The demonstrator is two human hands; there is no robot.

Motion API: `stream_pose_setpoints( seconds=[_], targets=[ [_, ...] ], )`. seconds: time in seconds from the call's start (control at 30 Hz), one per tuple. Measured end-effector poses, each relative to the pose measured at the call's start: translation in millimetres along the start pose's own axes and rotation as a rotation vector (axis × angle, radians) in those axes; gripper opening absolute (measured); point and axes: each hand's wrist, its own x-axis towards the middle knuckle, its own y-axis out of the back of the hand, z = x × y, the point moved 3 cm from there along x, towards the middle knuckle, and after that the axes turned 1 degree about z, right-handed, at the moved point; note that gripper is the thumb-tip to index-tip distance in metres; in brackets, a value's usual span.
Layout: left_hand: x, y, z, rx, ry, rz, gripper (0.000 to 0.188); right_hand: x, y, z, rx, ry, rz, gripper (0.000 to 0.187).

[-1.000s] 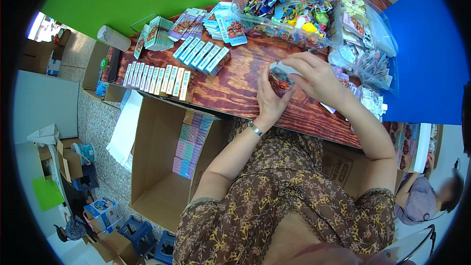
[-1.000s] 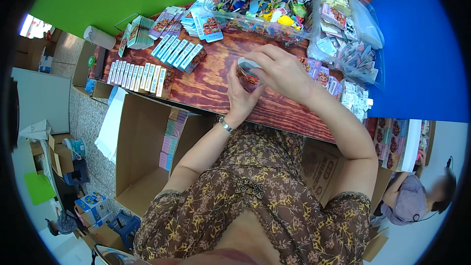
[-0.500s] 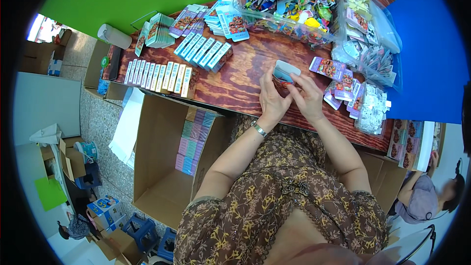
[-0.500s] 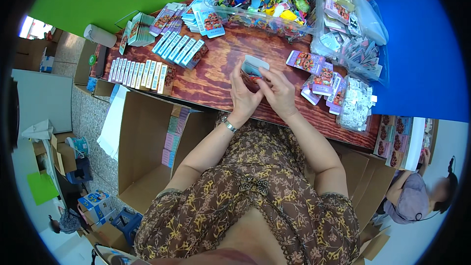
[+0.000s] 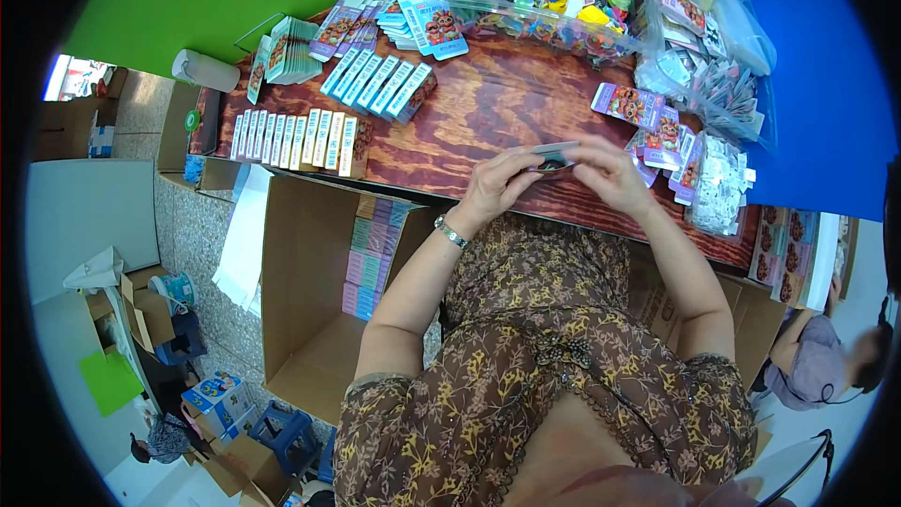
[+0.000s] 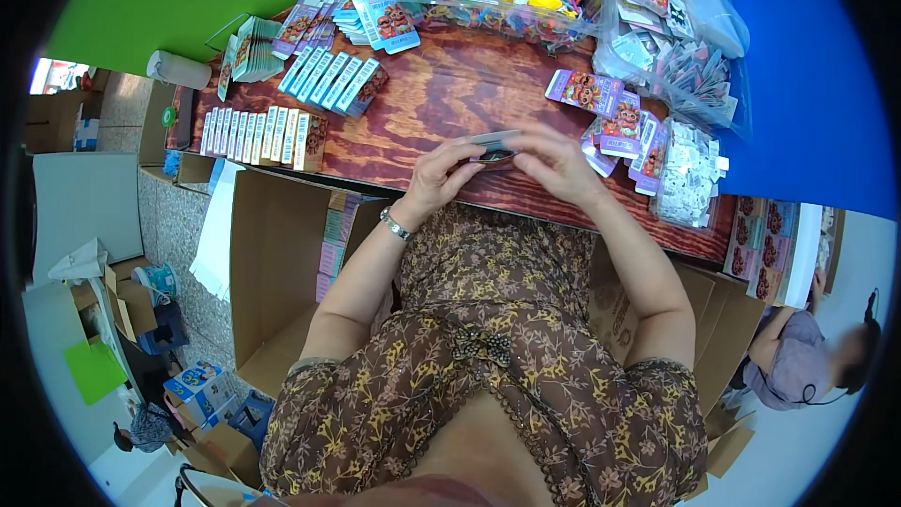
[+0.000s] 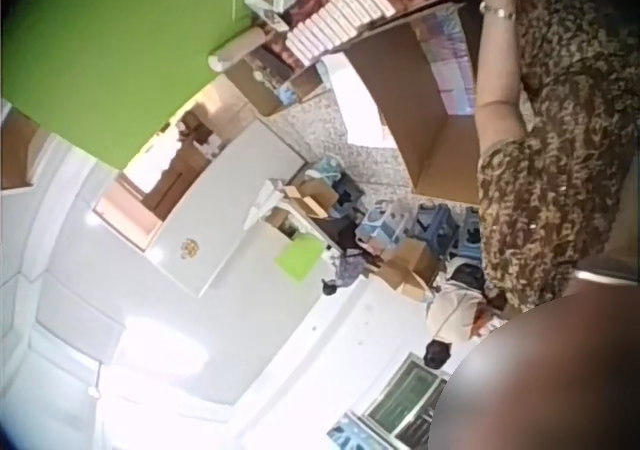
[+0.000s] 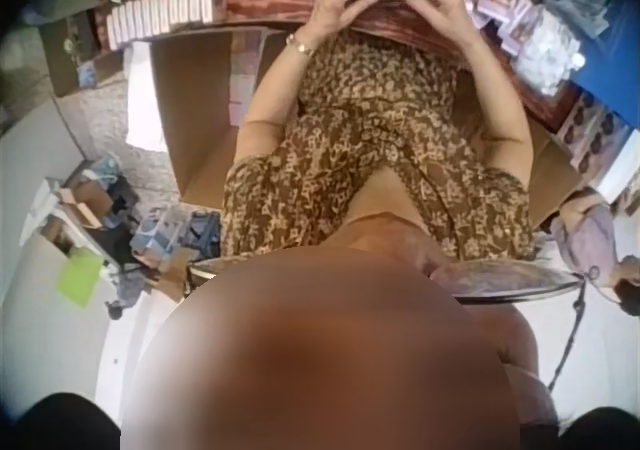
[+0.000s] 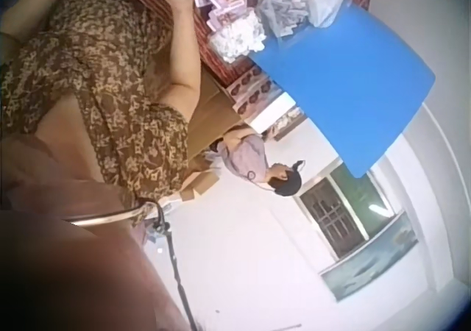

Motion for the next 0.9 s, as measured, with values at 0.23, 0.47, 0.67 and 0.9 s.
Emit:
stream_pose_setpoints(
  seconds=[0.23,0.47,0.67,0.9],
  targets=[
    [5,2,6,0.035,0.017,-0.024,0.031,47,13,5,0.166,-0.379,-0.28,0.022],
    [2,-1,5,0.131,-0.114,0.044,0.031,46,10,-23,-0.409,0.313,-0.28,0.016],
    [-3,-3,-2,0.092,-0.028,0.042,0.04,34,-3,-36,-0.769,0.538,-0.239,0.03],
    [-2,-5,-2,0.114,-0.024,0.042,0.042,35,-9,-47,-0.893,0.674,-0.248,0.033]
  ],
)
